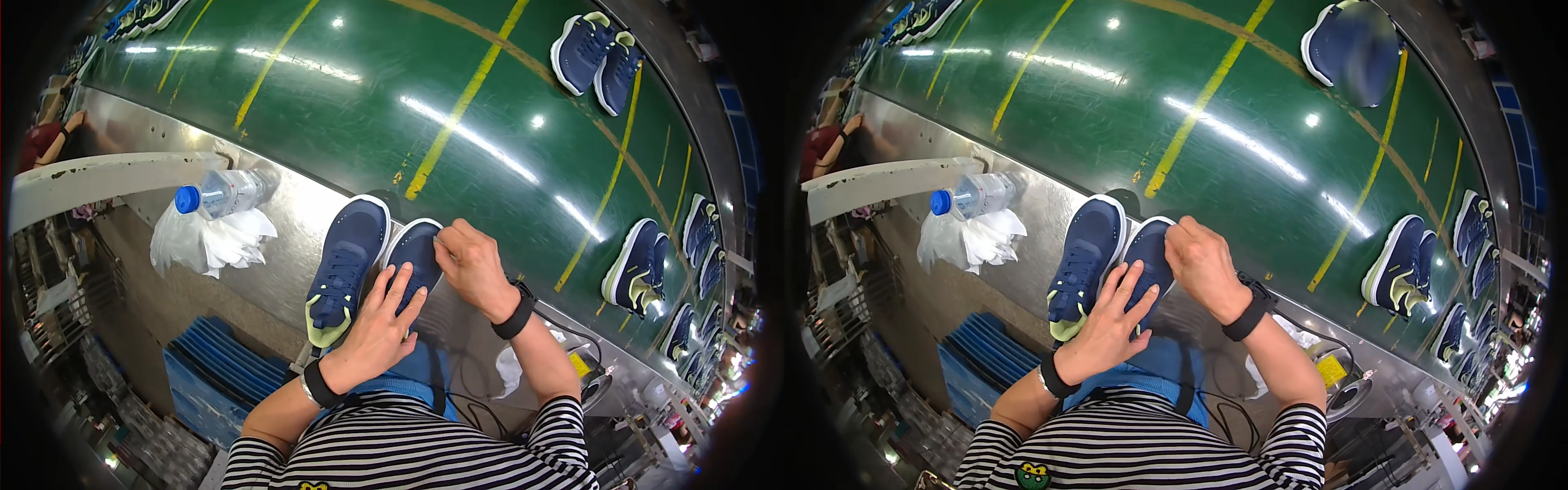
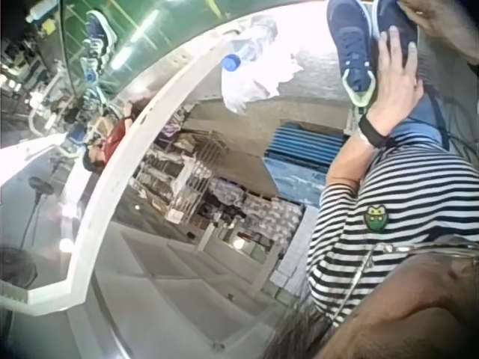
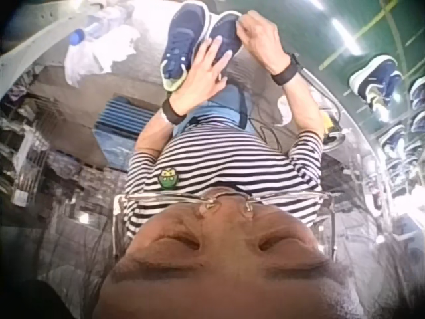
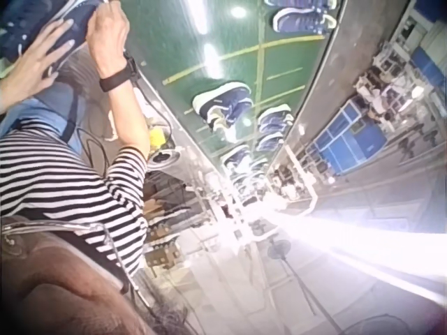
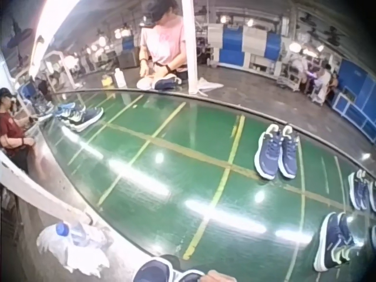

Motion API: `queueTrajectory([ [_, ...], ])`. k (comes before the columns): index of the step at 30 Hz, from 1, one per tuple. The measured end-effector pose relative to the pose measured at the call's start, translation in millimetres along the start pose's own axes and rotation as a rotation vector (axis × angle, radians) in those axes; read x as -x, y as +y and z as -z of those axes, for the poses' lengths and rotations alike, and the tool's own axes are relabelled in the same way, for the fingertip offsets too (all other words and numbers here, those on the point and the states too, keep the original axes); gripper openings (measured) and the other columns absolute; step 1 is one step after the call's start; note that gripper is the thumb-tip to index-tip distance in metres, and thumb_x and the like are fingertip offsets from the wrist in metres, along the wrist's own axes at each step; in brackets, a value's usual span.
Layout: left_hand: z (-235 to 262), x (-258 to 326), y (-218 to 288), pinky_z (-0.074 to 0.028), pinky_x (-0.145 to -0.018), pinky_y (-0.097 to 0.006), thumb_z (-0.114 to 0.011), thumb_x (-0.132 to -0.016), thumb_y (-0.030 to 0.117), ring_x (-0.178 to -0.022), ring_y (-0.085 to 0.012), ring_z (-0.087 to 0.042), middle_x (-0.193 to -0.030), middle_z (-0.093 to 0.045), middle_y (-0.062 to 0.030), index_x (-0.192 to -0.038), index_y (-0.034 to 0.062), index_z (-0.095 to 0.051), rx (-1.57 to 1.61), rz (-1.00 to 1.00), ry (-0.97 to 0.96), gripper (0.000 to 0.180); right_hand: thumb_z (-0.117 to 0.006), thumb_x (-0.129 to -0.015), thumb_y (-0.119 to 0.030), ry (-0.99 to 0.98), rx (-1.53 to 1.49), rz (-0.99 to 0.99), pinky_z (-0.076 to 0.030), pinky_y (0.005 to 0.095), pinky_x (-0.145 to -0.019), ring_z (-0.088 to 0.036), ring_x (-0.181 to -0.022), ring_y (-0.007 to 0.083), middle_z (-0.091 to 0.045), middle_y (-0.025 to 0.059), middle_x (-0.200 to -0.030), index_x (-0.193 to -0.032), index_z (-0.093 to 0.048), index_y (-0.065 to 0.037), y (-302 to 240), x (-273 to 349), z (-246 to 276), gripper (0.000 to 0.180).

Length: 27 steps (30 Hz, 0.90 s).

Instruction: The person wipes the uppers and soles of blue sneakers with a white cloth on a factory assembly line. They handle the shoes one at a time, rotating them to clean different sides, and place them back on the conveyor belt after cleaning.

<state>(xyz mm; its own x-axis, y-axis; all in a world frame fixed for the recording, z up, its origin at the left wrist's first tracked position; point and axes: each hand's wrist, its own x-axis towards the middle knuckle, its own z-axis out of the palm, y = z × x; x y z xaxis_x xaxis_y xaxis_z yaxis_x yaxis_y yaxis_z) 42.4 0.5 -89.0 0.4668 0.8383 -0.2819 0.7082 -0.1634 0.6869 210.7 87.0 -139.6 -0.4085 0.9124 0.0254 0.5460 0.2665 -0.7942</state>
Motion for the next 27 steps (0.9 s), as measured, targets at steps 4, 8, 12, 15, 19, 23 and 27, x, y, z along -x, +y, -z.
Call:
queueTrajectory([
  [4,2.2,-1.0,1.0,-0.034,-0.099,-0.049,-0.071,-0.063,0.007,-0.124,-0.0475,-0.027,-0.139,-0.024,-0.0275,-0.120,-0.0010,-0.050,-0.005,0.000,0.003,0.061,-0.061,-0.075,-0.002,0.091,-0.005,0.022,-0.041,0.0363,-0.052,-0.050,-0.057,0.0274,-0.047,0.0100,-0.067,-0.073,-0.054,-0.002,-0.3,-2.3,-9.3,0.007],
  [8,1.1,-0.1,0.8,-0.034,-0.099,-0.048,-0.071,-0.063,0.008,-0.123,-0.0476,-0.028,-0.138,-0.024,-0.0275,-0.120,-0.0011,-0.050,0.002,0.014,0.011,0.061,-0.060,-0.075,-0.001,-0.051,0.002,0.001,-0.043,0.0396,-0.057,-0.052,-0.063,0.0299,-0.045,0.0121,-0.069,-0.072,-0.050,-0.001,-0.6,2.4,2.7,0.011],
  [12,2.8,-1.5,-0.6,-0.034,-0.099,-0.049,-0.071,-0.063,0.007,-0.123,-0.0474,-0.028,-0.138,-0.024,-0.0276,-0.120,-0.0012,-0.050,-0.011,-0.010,0.006,0.061,-0.062,-0.076,-0.002,0.059,0.022,0.025,-0.040,0.0347,-0.051,-0.050,-0.056,0.0259,-0.047,0.0095,-0.067,-0.073,-0.055,-0.002,0.4,-1.8,-6.6,0.007],
  [15,2.0,-1.4,-0.3,-0.034,-0.099,-0.048,-0.071,-0.063,0.007,-0.123,-0.0474,-0.028,-0.138,-0.025,-0.0277,-0.120,-0.0011,-0.050,-0.015,-0.004,0.011,0.062,-0.062,-0.076,-0.002,0.127,-0.018,0.024,-0.040,0.0346,-0.051,-0.050,-0.056,0.0259,-0.047,0.0095,-0.067,-0.073,-0.055,-0.003,-0.4,-2.7,-14.3,0.007],
  [19,2.2,0.3,-4.2,-0.034,-0.099,-0.048,-0.072,-0.063,0.007,-0.123,-0.0476,-0.029,-0.138,-0.025,-0.0278,-0.120,-0.0010,-0.050,-0.015,-0.005,0.010,0.062,-0.062,-0.077,-0.002,0.030,-0.027,0.045,-0.041,0.0346,-0.051,-0.050,-0.057,0.0268,-0.046,0.0100,-0.067,-0.074,-0.056,-0.003,1.7,-0.2,-5.0,0.006],
  [23,5.2,-2.7,-4.4,-0.034,-0.099,-0.047,-0.072,-0.062,0.008,-0.123,-0.0474,-0.029,-0.138,-0.026,-0.0272,-0.120,-0.0001,-0.051,-0.020,-0.004,0.007,0.062,-0.063,-0.079,-0.005,0.135,0.026,0.082,-0.041,0.0315,-0.052,-0.052,-0.059,0.0209,-0.050,0.0079,-0.068,-0.080,-0.059,-0.002,6.3,-8.0,-23.4,0.005],
  [27,3.3,-0.2,-10.6,-0.034,-0.099,-0.047,-0.073,-0.062,0.008,-0.123,-0.0468,-0.029,-0.138,-0.026,-0.0264,-0.121,0.0011,-0.051,-0.020,-0.001,0.017,0.063,-0.063,-0.086,-0.013,0.389,-0.753,-0.486,-0.042,0.0212,-0.058,-0.052,-0.065,0.0056,-0.059,0.0021,-0.078,-0.090,-0.063,-0.002,-6.2,-13.0,-19.9,0.012],
])
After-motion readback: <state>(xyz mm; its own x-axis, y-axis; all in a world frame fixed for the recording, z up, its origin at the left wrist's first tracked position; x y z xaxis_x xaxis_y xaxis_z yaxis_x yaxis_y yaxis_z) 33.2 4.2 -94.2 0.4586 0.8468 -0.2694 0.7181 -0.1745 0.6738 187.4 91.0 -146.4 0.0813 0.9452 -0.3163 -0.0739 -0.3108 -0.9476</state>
